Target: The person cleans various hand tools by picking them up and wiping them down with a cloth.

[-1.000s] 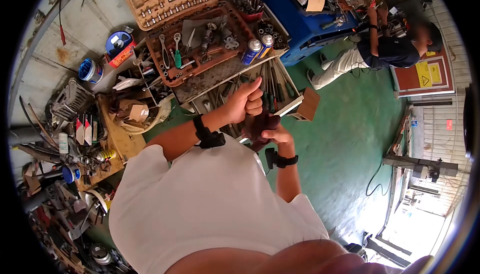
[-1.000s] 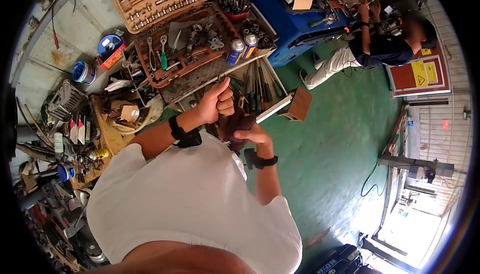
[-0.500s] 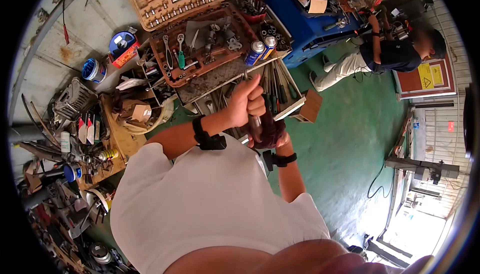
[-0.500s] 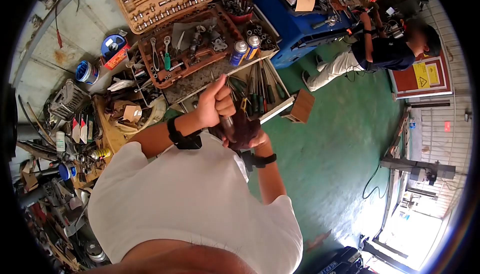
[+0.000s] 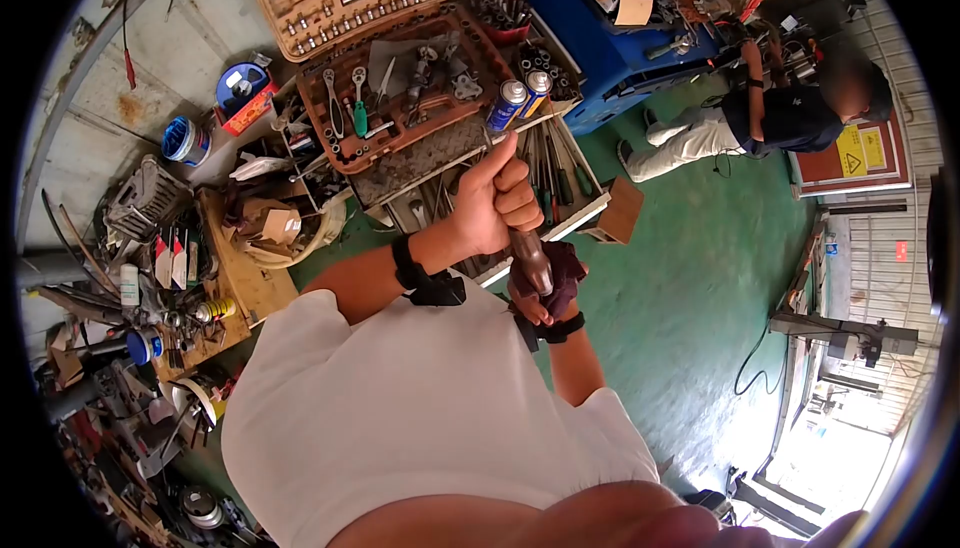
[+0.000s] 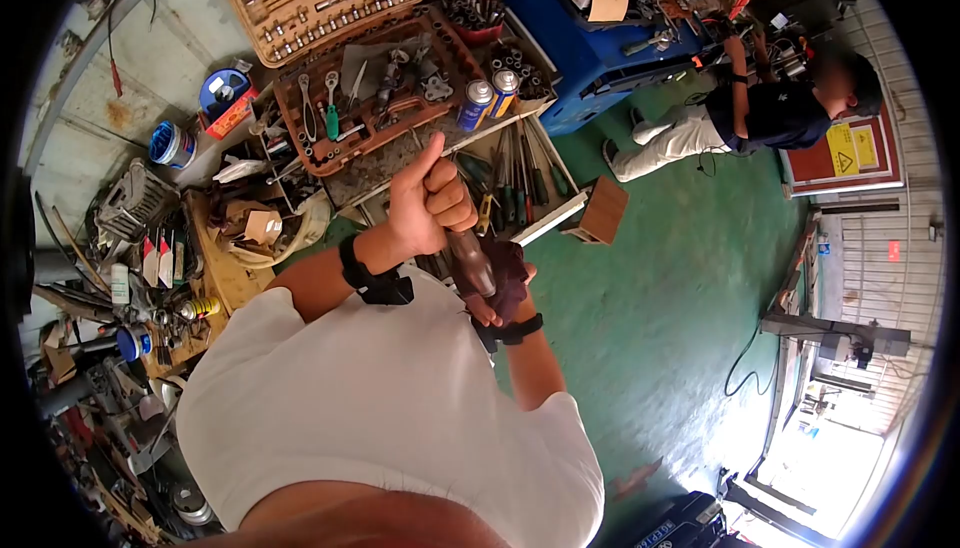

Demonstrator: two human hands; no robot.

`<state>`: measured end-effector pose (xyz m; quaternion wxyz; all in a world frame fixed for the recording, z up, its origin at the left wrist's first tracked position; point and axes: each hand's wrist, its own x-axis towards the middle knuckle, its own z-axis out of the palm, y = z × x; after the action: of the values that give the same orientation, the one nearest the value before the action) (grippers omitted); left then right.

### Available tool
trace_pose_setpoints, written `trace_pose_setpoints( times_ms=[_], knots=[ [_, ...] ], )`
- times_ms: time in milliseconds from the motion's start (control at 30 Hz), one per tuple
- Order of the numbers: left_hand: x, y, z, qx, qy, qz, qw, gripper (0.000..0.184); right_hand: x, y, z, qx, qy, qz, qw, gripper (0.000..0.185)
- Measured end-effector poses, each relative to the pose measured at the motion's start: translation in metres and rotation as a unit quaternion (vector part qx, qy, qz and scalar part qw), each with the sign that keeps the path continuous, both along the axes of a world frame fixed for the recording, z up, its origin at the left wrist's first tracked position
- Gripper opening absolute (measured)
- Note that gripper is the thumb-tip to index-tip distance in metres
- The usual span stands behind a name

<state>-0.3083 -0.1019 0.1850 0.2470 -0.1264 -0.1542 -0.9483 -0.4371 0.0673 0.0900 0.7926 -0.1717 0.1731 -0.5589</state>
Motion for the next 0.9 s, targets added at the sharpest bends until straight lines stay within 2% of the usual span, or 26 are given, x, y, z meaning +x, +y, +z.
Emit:
trace_pose_setpoints(
  times_ms=[67, 167, 200, 233, 267, 300, 367, 400, 433, 467, 500, 533, 567, 600, 633, 700, 733, 767, 800, 833, 900],
  knots=[
    [-0.001, -0.002, 0.0, -0.005, 0.015, -0.005, 1.0, 0.057, 0.0, 0.004, 0.007, 0.043, -0.018, 0.006, 0.999, 0.055],
    [0.003, 0.0, 0.001, -0.018, 0.025, 0.005, 1.0, 0.056, 0.003, 0.003, 0.019, 0.091, 0.063, -0.021, 0.994, 0.055],
    [0.006, 0.01, 0.003, -0.052, -0.003, 0.01, 0.999, 0.055, 0.0, 0.002, 0.011, 0.08, 0.048, -0.037, 0.995, 0.054],
    [0.011, 0.02, 0.004, -0.087, -0.033, 0.013, 0.996, 0.053, -0.008, 0.003, -0.006, 0.048, -0.03, -0.002, 0.998, 0.055],
    [0.012, 0.025, -0.005, -0.13, 0.027, 0.007, 0.991, 0.048, -0.015, 0.004, -0.023, 0.02, -0.106, 0.039, 0.993, 0.067],
    [0.019, 0.028, 0.002, -0.169, 0.027, -0.012, 0.985, 0.048, -0.022, 0.004, -0.04, -0.005, -0.175, 0.086, 0.981, 0.085],
    [0.023, 0.028, 0.013, -0.257, 0.043, 0.014, 0.965, 0.05, -0.017, -0.005, -0.01, 0.0, -0.045, 0.057, 0.997, 0.086],
    [0.024, 0.03, 0.013, -0.259, 0.043, 0.009, 0.965, 0.05, -0.009, -0.015, 0.023, -0.014, -0.067, 0.033, 0.997, 0.08],
    [0.024, 0.031, 0.013, -0.357, 0.027, 0.079, 0.93, 0.053, -0.016, -0.021, 0.022, -0.018, -0.066, 0.032, 0.997, 0.08],
    [0.023, 0.031, 0.014, -0.45, 0.012, 0.149, 0.88, 0.056, -0.027, -0.025, 0.021, -0.086, 0.123, 0.001, 0.989, 0.079],
    [0.021, 0.031, 0.011, -0.452, 0.017, 0.151, 0.879, 0.056, -0.035, -0.027, 0.021, -0.149, 0.309, -0.029, 0.939, 0.077],
    [0.019, 0.031, 0.004, -0.459, -0.012, 0.098, 0.883, 0.058, -0.034, -0.028, 0.058, -0.117, 0.341, 0.037, 0.932, 0.072],
    [0.017, 0.033, -0.004, -0.462, -0.042, 0.045, 0.885, 0.061, -0.034, -0.032, 0.079, -0.116, 0.347, 0.042, 0.93, 0.072],
    [0.016, 0.035, -0.012, -0.508, -0.079, 0.029, 0.857, 0.064, -0.033, -0.038, 0.095, -0.112, 0.436, 0.123, 0.884, 0.068],
    [0.015, 0.039, -0.019, -0.504, -0.076, 0.034, 0.86, 0.064, -0.031, -0.04, 0.101, -0.105, 0.517, 0.202, 0.825, 0.063],
    [0.015, 0.044, -0.027, -0.522, -0.104, 0.041, 0.845, 0.064, -0.032, -0.032, 0.086, -0.116, 0.494, 0.178, 0.843, 0.059],
    [0.015, 0.04, -0.024, -0.478, -0.127, -0.007, 0.869, 0.063, -0.035, -0.026, 0.074, -0.089, 0.459, 0.16, 0.869, 0.06],
    [0.015, 0.039, -0.024, -0.477, -0.128, -0.003, 0.87, 0.063, -0.038, -0.019, 0.056, -0.063, 0.425, 0.142, 0.892, 0.061],
    [0.013, 0.038, -0.023, -0.363, -0.114, 0.005, 0.925, 0.058, -0.032, -0.01, 0.037, -0.037, 0.309, 0.054, 0.949, 0.066],
    [0.009, 0.036, -0.022, -0.243, -0.097, 0.012, 0.965, 0.053, -0.026, -0.002, 0.018, -0.028, 0.182, -0.029, 0.983, 0.072],
    [0.003, 0.03, -0.002, -0.16, -0.02, 0.146, 0.976, 0.051, -0.044, 0.008, -0.025, -0.061, 0.041, 0.067, 0.995, 0.075]
  ],
)
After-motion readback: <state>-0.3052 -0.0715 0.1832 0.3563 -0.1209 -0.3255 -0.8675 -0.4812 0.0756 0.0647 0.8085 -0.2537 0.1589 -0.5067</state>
